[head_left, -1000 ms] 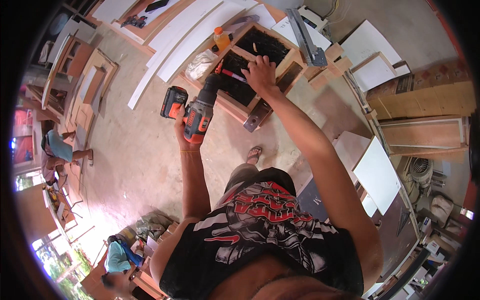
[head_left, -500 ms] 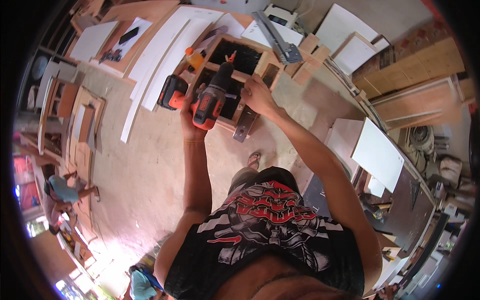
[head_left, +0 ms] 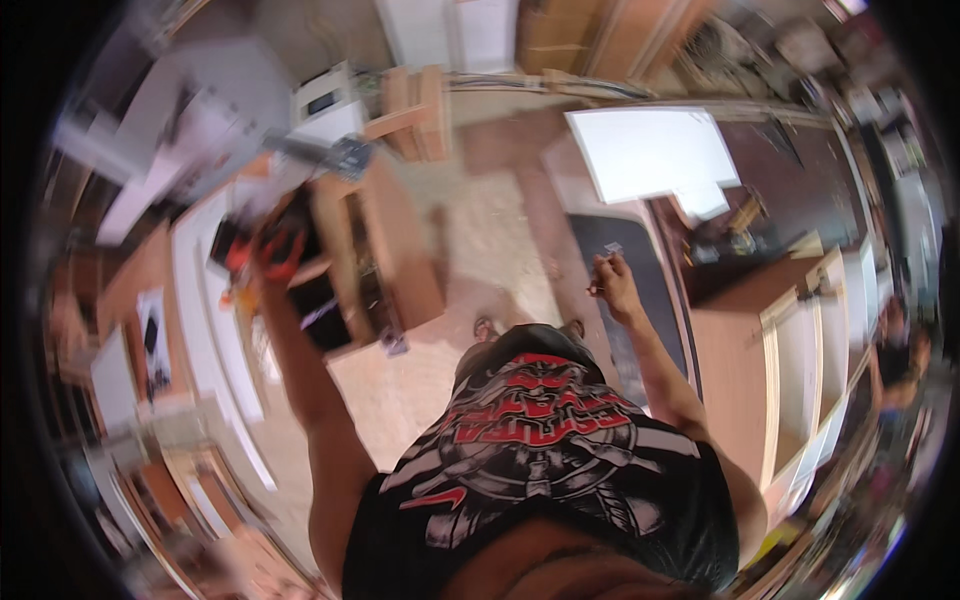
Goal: The person is assembling a wooden cabinet using a nail gun and a drill. They are seen attaching wooden panels and securing them with nails and screws. The person also uses clamps to hold the panels in place during assembly.
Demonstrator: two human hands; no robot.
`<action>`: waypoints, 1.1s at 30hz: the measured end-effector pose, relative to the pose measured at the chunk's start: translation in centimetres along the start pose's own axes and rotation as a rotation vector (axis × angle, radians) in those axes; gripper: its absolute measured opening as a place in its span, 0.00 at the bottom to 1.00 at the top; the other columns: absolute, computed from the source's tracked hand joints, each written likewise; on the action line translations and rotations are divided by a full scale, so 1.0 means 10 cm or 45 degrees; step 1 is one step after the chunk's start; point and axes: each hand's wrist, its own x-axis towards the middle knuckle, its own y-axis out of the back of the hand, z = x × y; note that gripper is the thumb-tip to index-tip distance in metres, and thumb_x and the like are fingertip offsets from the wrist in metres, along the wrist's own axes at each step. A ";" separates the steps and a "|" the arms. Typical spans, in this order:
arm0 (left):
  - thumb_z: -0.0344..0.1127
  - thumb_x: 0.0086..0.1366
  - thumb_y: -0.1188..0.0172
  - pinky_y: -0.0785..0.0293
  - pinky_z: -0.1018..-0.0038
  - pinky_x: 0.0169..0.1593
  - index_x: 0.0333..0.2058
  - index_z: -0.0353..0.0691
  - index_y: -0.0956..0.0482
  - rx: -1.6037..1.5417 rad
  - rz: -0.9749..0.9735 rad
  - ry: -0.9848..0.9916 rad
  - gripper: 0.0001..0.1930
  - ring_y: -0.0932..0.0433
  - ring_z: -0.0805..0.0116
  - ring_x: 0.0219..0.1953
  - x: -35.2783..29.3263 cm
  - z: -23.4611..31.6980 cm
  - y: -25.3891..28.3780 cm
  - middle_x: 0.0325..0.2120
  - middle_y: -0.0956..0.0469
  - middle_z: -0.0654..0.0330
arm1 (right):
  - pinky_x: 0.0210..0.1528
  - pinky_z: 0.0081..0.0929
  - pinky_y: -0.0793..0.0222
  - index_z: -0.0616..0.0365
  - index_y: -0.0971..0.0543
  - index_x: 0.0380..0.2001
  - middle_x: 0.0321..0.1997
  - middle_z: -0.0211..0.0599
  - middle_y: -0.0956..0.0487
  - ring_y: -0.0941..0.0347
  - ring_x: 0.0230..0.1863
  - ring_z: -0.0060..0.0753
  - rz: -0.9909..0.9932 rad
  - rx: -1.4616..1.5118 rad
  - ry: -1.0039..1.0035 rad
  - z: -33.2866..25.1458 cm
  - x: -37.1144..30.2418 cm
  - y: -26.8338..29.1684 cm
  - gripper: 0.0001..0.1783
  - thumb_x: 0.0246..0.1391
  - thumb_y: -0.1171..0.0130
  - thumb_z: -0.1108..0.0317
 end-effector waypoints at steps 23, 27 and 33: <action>0.51 0.73 0.45 0.26 0.70 0.46 0.57 0.30 0.28 0.601 -0.962 1.188 0.27 0.25 0.67 0.43 -2.03 -5.27 -3.18 0.45 0.23 0.54 | 0.36 0.22 0.28 0.61 0.31 0.51 0.33 0.36 0.20 0.27 0.29 0.20 0.110 0.476 0.416 -1.42 -1.30 2.03 0.17 0.74 0.53 0.57; 0.66 0.68 0.45 0.26 0.63 0.61 0.59 0.22 0.36 0.358 -0.706 2.032 0.44 0.24 0.54 0.53 -2.87 -6.96 -4.06 0.50 0.25 0.45 | 0.34 0.19 0.32 0.60 0.30 0.49 0.33 0.37 0.18 0.30 0.28 0.19 0.402 0.323 0.465 -1.32 -1.82 2.58 0.15 0.74 0.52 0.58; 0.46 0.65 0.38 0.28 0.45 0.65 0.58 0.29 0.29 -0.275 -0.305 2.015 0.31 0.27 0.40 0.60 -2.71 -8.28 -4.49 0.57 0.27 0.39 | 0.33 0.18 0.31 0.58 0.30 0.46 0.35 0.35 0.18 0.30 0.28 0.18 0.910 0.415 0.433 -0.87 -2.52 3.18 0.12 0.74 0.51 0.59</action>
